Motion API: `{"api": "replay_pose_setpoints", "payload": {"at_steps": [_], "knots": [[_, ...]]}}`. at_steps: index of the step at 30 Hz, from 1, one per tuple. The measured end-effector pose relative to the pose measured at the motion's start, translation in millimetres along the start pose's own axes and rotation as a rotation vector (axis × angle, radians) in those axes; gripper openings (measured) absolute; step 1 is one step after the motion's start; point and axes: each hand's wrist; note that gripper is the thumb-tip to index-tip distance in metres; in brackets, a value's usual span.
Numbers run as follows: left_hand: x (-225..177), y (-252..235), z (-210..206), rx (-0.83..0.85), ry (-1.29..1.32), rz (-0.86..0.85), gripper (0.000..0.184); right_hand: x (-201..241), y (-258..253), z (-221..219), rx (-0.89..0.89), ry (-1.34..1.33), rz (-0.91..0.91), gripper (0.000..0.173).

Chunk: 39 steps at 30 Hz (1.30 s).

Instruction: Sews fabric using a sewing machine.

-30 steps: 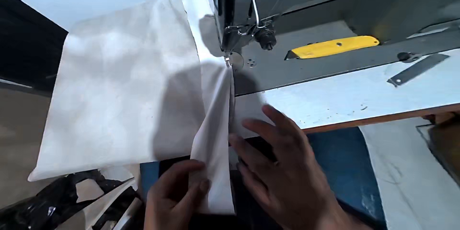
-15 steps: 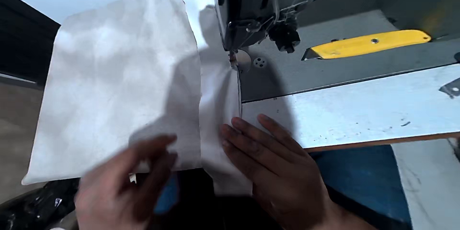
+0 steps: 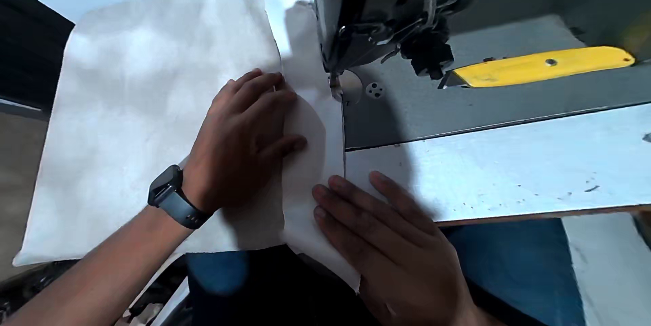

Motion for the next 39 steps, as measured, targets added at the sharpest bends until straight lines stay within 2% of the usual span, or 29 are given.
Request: {"api": "replay_pose_setpoints", "payload": {"at_steps": [3, 5, 7, 9, 11, 13, 14, 16, 18, 20, 22, 23, 25, 26, 28, 30, 32, 34, 37, 39], "knots": [[6.5, -3.2, 2.6, 0.033, 0.003, -0.006, 0.058, 3.4, -0.5, 4.1, 0.057, 0.034, -0.002, 0.04], [17.7, -16.9, 7.8, 0.009, 0.015, -0.015, 0.049, 5.2, -3.9, 8.6, 0.109, 0.06, -0.006, 0.041], [29.7, -49.8, 10.2, -0.064, 0.044, -0.053, 0.04, 6.7, -7.1, 14.2, 0.161, 0.082, -0.004, 0.041], [39.8, -97.7, 5.3, -0.127, -0.005, -0.05, 0.039, 8.4, -13.2, 21.9, 0.242, 0.097, 0.006, 0.041], [56.2, -150.8, -2.7, -0.148, -0.037, 0.124, 0.041, 9.0, -21.5, 28.6, 0.328, 0.088, 0.012, 0.04], [73.2, -196.0, -5.0, -0.04, -0.06, 0.328, 0.058, 9.9, -27.8, 33.0, 0.374, 0.068, 0.01, 0.038], [78.7, -212.7, -4.7, 0.076, -0.04, 0.38, 0.066, 10.2, -30.3, 34.9, 0.391, 0.069, 0.007, 0.038], [107.4, -246.3, -22.8, 0.254, -0.066, 0.362, 0.081, 10.9, -33.7, 36.9, 0.411, 0.065, -0.007, 0.038], [134.8, -271.9, -34.2, 0.338, -0.097, 0.315, 0.084, 9.6, -34.1, 35.5, 0.41, 0.057, -0.008, 0.039], [144.4, -282.2, -34.6, 0.345, -0.025, 0.275, 0.07, 8.2, -33.4, 35.8, 0.415, 0.064, -0.006, 0.039], [145.5, -271.1, -27.5, 0.289, 0.069, 0.281, 0.058, 7.7, -34.1, 36.2, 0.442, 0.068, -0.001, 0.041], [137.4, -261.2, -20.6, 0.226, 0.081, 0.318, 0.055, 7.8, -34.6, 36.3, 0.452, 0.068, -0.004, 0.04], [94.8, -239.7, 0.3, 0.138, 0.084, 0.434, 0.051, 8.9, -34.5, 38.3, 0.474, 0.071, -0.021, 0.04], [81.4, -233.1, 2.8, 0.065, 0.055, 0.413, 0.049, 8.7, -34.3, 38.3, 0.477, 0.075, -0.027, 0.04], [81.7, -224.2, -2.6, -0.045, 0.024, 0.134, 0.044, 6.4, -32.9, 36.0, 0.472, 0.065, -0.022, 0.041], [85.1, -218.6, -10.9, 0.055, 0.059, -0.271, 0.035, 4.8, -31.0, 34.6, 0.462, 0.046, -0.011, 0.041], [91.2, -218.9, -22.0, 0.144, 0.055, -0.471, 0.026, 4.8, -31.1, 35.1, 0.468, 0.037, 0.001, 0.041], [98.0, -229.7, -19.5, 0.201, 0.011, -0.545, 0.021, 5.1, -34.1, 35.7, 0.487, 0.033, 0.002, 0.041], [89.6, -241.1, -4.8, 0.342, -0.024, -0.519, 0.033, 6.8, -34.5, 37.2, 0.496, 0.038, -0.002, 0.04], [85.0, -250.3, 4.9, 0.442, -0.04, -0.534, 0.032, 7.5, -33.9, 36.7, 0.48, 0.037, -0.007, 0.039]]}}
Point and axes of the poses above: each hand's wrist, its own y-axis away from the middle knuckle, its own z-axis out of the back of the hand, x = y × z, and after that the axes turned 9 degrees about -x, right-handed
